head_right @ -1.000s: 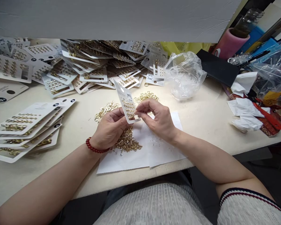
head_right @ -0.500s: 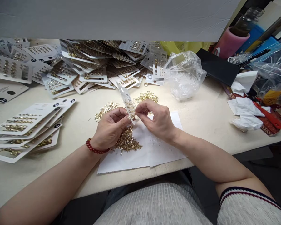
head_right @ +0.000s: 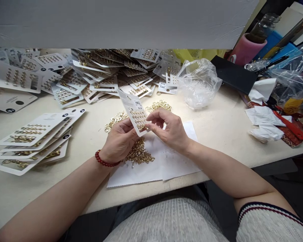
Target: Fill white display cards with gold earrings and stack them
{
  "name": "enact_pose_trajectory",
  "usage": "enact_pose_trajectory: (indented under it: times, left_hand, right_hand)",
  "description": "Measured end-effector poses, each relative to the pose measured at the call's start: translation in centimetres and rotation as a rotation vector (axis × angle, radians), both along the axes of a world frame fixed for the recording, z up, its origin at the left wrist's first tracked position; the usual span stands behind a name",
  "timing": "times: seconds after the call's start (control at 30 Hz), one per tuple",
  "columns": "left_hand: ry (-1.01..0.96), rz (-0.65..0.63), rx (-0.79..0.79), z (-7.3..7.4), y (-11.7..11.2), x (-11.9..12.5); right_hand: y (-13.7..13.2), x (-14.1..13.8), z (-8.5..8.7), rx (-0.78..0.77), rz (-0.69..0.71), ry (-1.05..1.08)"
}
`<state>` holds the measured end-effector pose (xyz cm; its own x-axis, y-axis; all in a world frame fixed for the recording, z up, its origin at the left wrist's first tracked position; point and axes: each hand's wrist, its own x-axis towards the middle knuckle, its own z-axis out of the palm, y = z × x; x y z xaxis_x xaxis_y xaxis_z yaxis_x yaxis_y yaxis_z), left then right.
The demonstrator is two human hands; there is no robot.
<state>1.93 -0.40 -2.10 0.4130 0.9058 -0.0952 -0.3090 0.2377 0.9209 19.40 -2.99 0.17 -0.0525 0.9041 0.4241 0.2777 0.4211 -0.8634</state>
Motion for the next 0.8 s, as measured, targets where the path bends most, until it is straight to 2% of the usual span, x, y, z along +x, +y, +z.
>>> enact_pose_trajectory:
  times: [0.2,0.33,0.5,0.63,0.7,0.8]
  left_hand:
    - [-0.018,-0.030,-0.024,0.1,0.0,-0.1]
    - [-0.008,-0.028,0.005,0.1,-0.1,0.0]
    - [0.017,-0.028,0.049,-0.2,-0.1,0.1]
    - [0.043,-0.026,0.070,0.2,-0.3,0.1]
    - [0.084,-0.008,0.133,0.8,-0.4,0.0]
    - [0.209,0.094,0.362,1.6,-0.6,0.0]
  right_hand:
    - [0.0,-0.1,0.0,0.066,-0.006,-0.064]
    - [0.0,0.1,0.0,0.088,0.004,-0.138]
    - [-0.1,0.0,-0.3,0.188,0.025,-0.222]
    - [0.1,-0.1,-0.4,0.138,0.033,-0.176]
    - [0.2,0.3,-0.2,0.093,0.063,-0.133]
    - [0.2,1.2,0.5,0.044,0.059,-0.075]
